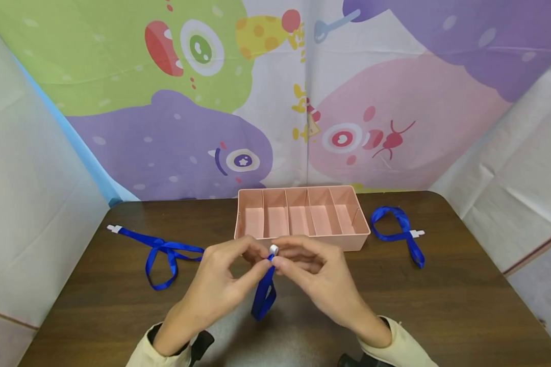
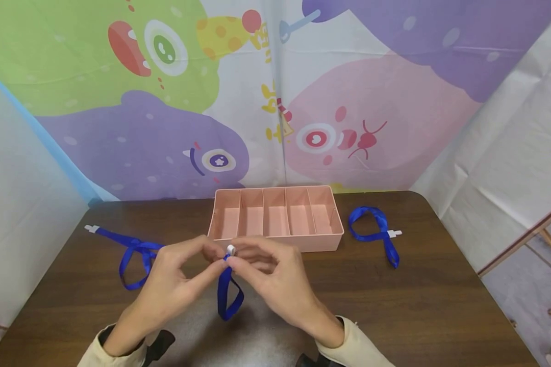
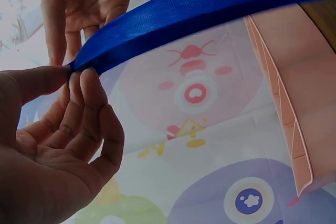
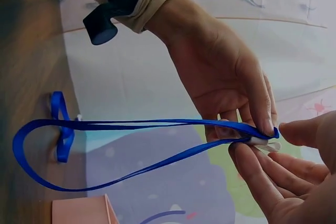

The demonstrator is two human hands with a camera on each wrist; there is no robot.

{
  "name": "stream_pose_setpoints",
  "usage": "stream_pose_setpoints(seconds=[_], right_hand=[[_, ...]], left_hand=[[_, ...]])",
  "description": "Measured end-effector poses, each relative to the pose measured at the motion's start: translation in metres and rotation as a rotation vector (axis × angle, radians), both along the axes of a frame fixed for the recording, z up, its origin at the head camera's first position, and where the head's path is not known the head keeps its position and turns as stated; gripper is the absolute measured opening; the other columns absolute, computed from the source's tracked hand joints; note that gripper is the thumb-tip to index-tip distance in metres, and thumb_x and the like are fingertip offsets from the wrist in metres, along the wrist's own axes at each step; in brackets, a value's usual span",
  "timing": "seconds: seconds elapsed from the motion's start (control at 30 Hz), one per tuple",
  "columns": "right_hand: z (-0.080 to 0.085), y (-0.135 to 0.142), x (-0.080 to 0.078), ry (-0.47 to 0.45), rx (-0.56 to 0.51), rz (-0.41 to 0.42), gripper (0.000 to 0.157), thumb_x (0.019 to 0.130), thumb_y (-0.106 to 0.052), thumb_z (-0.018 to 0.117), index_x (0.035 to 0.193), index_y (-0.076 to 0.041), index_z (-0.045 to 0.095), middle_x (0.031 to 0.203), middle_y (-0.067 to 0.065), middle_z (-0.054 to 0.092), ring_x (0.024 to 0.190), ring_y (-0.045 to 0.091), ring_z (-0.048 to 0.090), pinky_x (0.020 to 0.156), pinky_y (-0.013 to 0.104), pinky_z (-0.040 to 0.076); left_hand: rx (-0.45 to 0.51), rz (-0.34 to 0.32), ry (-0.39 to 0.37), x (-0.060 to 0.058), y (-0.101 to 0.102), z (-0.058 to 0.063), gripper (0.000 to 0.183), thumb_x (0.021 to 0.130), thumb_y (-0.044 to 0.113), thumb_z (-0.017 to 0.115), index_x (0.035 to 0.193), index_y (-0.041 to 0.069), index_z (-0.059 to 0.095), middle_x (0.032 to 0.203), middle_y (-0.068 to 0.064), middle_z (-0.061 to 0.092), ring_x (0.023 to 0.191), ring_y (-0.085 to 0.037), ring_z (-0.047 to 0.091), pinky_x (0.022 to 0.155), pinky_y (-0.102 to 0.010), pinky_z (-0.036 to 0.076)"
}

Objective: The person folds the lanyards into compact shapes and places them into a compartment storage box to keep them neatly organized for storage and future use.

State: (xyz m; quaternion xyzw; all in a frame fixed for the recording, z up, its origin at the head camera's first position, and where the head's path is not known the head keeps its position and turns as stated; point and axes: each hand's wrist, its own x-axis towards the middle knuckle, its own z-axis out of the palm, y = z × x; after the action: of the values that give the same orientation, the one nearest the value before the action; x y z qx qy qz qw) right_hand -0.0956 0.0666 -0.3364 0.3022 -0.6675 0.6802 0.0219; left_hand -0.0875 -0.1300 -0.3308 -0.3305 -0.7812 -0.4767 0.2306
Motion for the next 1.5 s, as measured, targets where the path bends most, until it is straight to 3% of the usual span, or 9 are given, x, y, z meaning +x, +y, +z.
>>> stream_pose_setpoints(seconds=[0.2, 0.43, 0.73, 1.03, 1.3, 1.5], right_hand=[[-0.002, 0.000, -0.001, 0.031, 0.032, -0.028, 0.022, 0.091, -0.001, 0.071, 0.113, -0.003, 0.070, 0.098, 0.008, 0.074, 0.089, 0.022, 0.072, 0.074, 0.037, 0.059], [-0.002, -0.001, -0.001, 0.057, 0.035, -0.036, 0.017, 0.092, 0.000, 0.069, 0.107, -0.006, 0.070, 0.093, 0.007, 0.074, 0.080, 0.023, 0.072, 0.070, 0.036, 0.060], [-0.001, -0.001, -0.002, 0.158, 0.031, -0.074, 0.014, 0.093, 0.004, 0.066, 0.105, -0.001, 0.070, 0.086, 0.010, 0.074, 0.072, 0.016, 0.070, 0.064, 0.034, 0.060], [0.001, 0.008, -0.008, 0.225, 0.012, -0.143, 0.014, 0.091, 0.008, 0.065, 0.104, 0.002, 0.069, 0.081, 0.011, 0.072, 0.066, 0.021, 0.069, 0.059, 0.033, 0.059], [0.014, 0.027, -0.015, 0.202, -0.045, -0.261, 0.012, 0.091, 0.008, 0.065, 0.103, 0.005, 0.069, 0.083, 0.014, 0.072, 0.068, 0.021, 0.071, 0.060, 0.037, 0.059], [0.020, 0.034, -0.018, 0.168, -0.055, -0.312, 0.014, 0.092, 0.005, 0.065, 0.106, 0.006, 0.068, 0.085, 0.016, 0.072, 0.067, 0.023, 0.071, 0.061, 0.038, 0.059]], left_hand=[[-0.011, -0.033, -0.035, -0.001, 0.001, -0.001, 0.015, 0.088, 0.002, 0.073, 0.094, 0.013, 0.066, 0.085, 0.005, 0.070, 0.073, -0.007, 0.064, 0.066, -0.028, 0.056], [-0.039, -0.008, -0.070, 0.001, 0.001, 0.000, 0.015, 0.090, 0.005, 0.073, 0.095, 0.015, 0.063, 0.078, 0.010, 0.067, 0.071, -0.004, 0.063, 0.064, -0.027, 0.055], [-0.048, -0.010, -0.081, 0.000, 0.003, -0.001, 0.013, 0.092, 0.007, 0.071, 0.097, 0.016, 0.063, 0.079, 0.011, 0.066, 0.070, -0.004, 0.062, 0.061, -0.026, 0.051], [-0.030, -0.058, -0.116, 0.002, 0.005, -0.003, 0.020, 0.093, 0.004, 0.068, 0.109, 0.012, 0.058, 0.083, 0.006, 0.069, 0.075, -0.006, 0.064, 0.067, -0.027, 0.054], [-0.034, -0.151, -0.209, 0.003, 0.015, -0.010, 0.023, 0.095, 0.008, 0.067, 0.115, 0.009, 0.056, 0.094, 0.003, 0.071, 0.087, -0.007, 0.068, 0.078, -0.027, 0.057], [-0.066, -0.148, -0.221, 0.000, 0.024, -0.022, 0.028, 0.093, 0.007, 0.070, 0.117, 0.011, 0.056, 0.095, 0.003, 0.071, 0.084, -0.004, 0.066, 0.075, -0.026, 0.056]])
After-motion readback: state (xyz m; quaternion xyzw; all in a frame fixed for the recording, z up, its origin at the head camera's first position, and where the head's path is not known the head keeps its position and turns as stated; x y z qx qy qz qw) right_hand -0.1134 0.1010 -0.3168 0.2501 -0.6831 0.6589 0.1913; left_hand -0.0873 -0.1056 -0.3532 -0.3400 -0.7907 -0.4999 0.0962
